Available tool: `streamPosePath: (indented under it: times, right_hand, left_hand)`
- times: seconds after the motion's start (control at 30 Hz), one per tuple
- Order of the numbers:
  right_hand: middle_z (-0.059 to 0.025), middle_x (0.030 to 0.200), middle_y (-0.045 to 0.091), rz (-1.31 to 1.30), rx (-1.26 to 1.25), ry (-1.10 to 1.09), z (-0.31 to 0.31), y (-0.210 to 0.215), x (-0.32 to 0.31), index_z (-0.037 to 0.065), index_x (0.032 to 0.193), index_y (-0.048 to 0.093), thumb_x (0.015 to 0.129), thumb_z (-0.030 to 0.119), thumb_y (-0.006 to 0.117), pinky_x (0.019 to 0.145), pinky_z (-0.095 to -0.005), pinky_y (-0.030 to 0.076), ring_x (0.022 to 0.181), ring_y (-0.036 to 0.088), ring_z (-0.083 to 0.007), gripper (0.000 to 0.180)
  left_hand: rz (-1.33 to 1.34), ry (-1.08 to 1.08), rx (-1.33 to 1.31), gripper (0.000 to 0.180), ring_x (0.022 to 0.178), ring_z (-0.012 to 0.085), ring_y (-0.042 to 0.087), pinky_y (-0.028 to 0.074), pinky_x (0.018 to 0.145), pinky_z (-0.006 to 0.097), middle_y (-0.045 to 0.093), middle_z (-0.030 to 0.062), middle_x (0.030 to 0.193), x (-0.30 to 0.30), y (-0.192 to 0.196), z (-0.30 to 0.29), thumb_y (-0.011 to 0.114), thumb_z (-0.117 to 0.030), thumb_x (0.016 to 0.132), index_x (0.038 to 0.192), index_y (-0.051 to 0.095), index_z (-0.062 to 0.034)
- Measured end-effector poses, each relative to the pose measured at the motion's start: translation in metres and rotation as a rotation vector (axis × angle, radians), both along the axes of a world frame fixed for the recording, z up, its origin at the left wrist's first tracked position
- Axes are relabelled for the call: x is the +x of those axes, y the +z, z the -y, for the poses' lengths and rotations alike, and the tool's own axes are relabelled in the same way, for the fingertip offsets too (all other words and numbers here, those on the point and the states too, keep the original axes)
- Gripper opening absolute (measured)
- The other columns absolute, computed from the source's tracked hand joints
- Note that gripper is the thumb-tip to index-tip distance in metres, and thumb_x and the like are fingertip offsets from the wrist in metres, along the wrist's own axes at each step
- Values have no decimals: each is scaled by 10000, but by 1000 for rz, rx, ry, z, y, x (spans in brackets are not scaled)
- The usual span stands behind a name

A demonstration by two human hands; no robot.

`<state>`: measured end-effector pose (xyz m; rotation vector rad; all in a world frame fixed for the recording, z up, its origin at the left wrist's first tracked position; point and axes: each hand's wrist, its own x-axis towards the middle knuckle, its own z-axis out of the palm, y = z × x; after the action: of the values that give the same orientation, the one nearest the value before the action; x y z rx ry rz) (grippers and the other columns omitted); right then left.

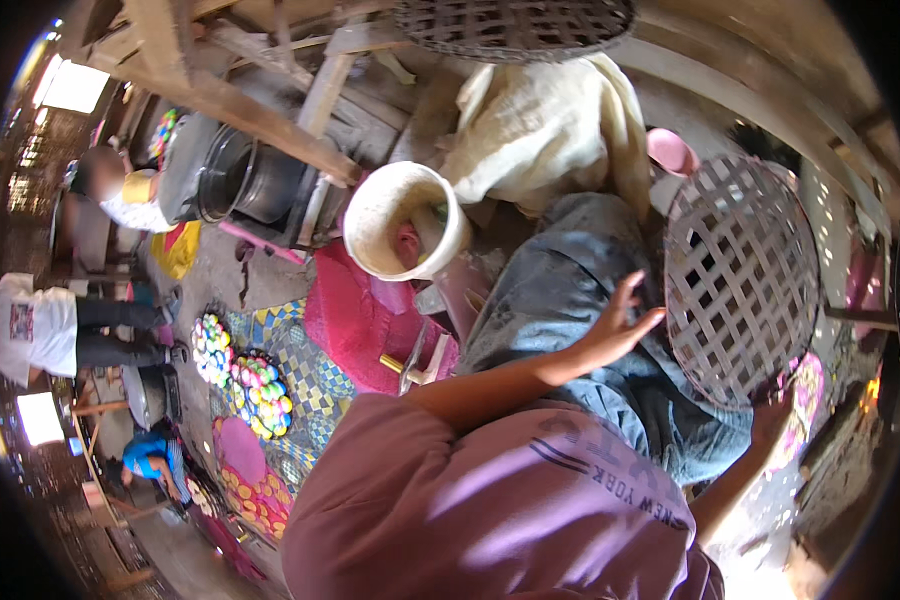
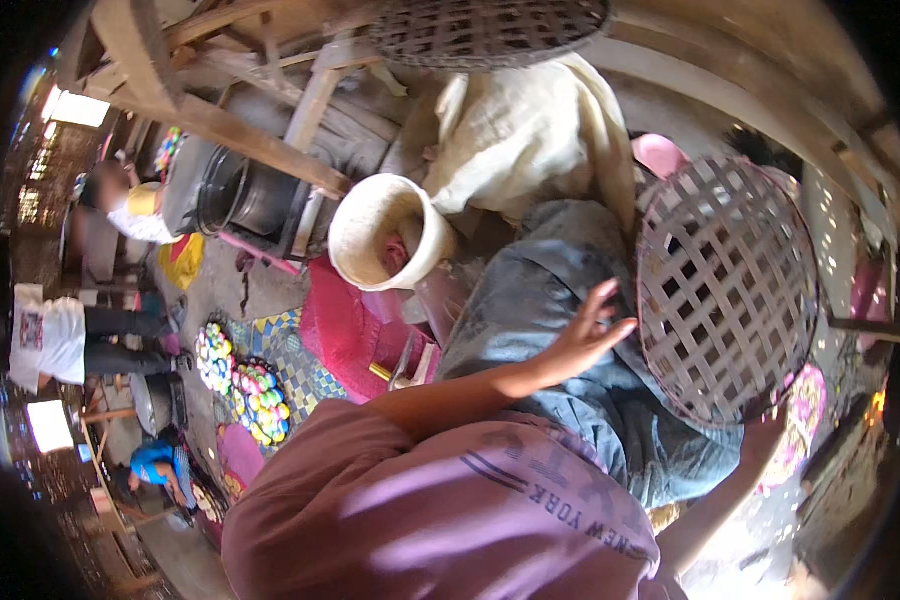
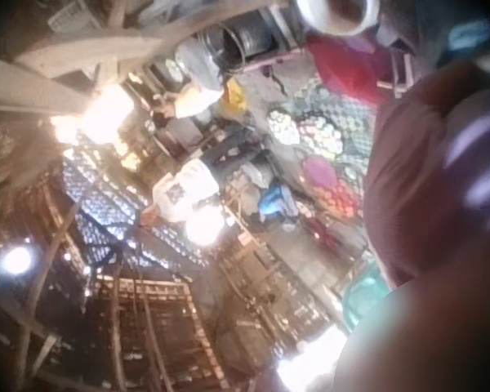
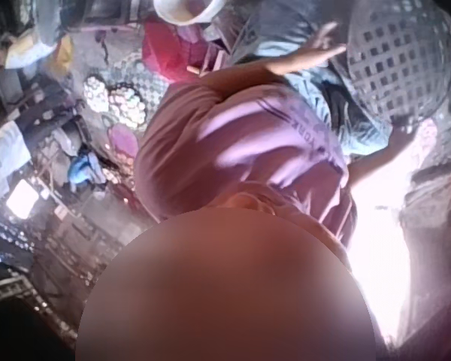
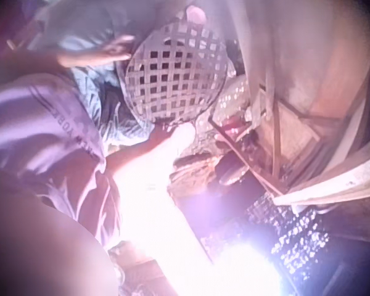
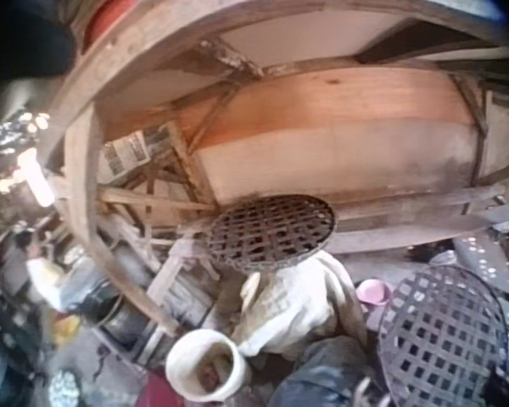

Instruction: The person sits on the floor and uses a wooden tool to extrude dough into spiral shapes onto a pink mat. They repeatedly scoop dough from a bowl, press it through the tool, and arrange the formed spirals on the mat.

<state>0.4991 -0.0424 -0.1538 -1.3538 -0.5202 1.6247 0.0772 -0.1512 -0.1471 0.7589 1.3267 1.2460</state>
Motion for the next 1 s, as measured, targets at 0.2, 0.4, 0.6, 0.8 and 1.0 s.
streamPosePath:
  times: [0.2, 0.4, 0.6, 0.8, 1.0]
  right_hand:
    - [-183, 1536, 266, 168, 221, -150, 54, 24, 80, 146, 1498, 310, 1010, 248, 428, 1153, -468, 287, 1418, 283, -345, 512]
    - [-148, 1465, 363, 409, 70, -422, 100, 46, 109, 112, 1445, 384, 1017, 249, 395, 1139, -413, 314, 1347, 383, -278, 449]
    - [-136, 1474, 364, 535, 138, -370, 85, 74, 97, 96, 1459, 358, 1017, 242, 390, 1149, -408, 286, 1357, 371, -273, 467]
    - [-124, 1484, 365, 603, 239, -255, 56, 111, 53, 80, 1473, 332, 1016, 234, 385, 1160, -403, 258, 1367, 358, -268, 485]
    - [-112, 1481, 377, 474, 347, -167, 24, 161, -31, 57, 1481, 313, 1021, 230, 370, 1165, -395, 238, 1365, 359, -258, 495]
  left_hand:
    - [-569, 390, 275, 282, 1041, 268, 586, 473, 906, 357, 574, 169, 1176, -97, -14, 93, 574, -85, 941, 1211, 539, -11]
    - [-1268, 647, -319, 304, 1091, 381, 531, 440, 945, 458, 568, 215, 1126, -256, -99, 290, 614, -101, 856, 1139, 550, -10]
    - [-784, 31, -1318, 776, 1307, 405, 418, 362, 1066, 473, 462, 250, 1377, -289, -197, 407, 693, -517, 782, 1321, 473, -4]
    - [-1295, 23, -939, 1179, 1390, 358, 314, 278, 1093, 583, 421, 247, 1415, -193, -235, 343, 776, -591, 635, 1496, 197, -30]
    - [-959, 5, -814, 1110, 1169, 414, 538, 454, 983, 476, 515, 270, 1289, -208, -212, 310, 840, -356, 619, 1474, 214, -24]
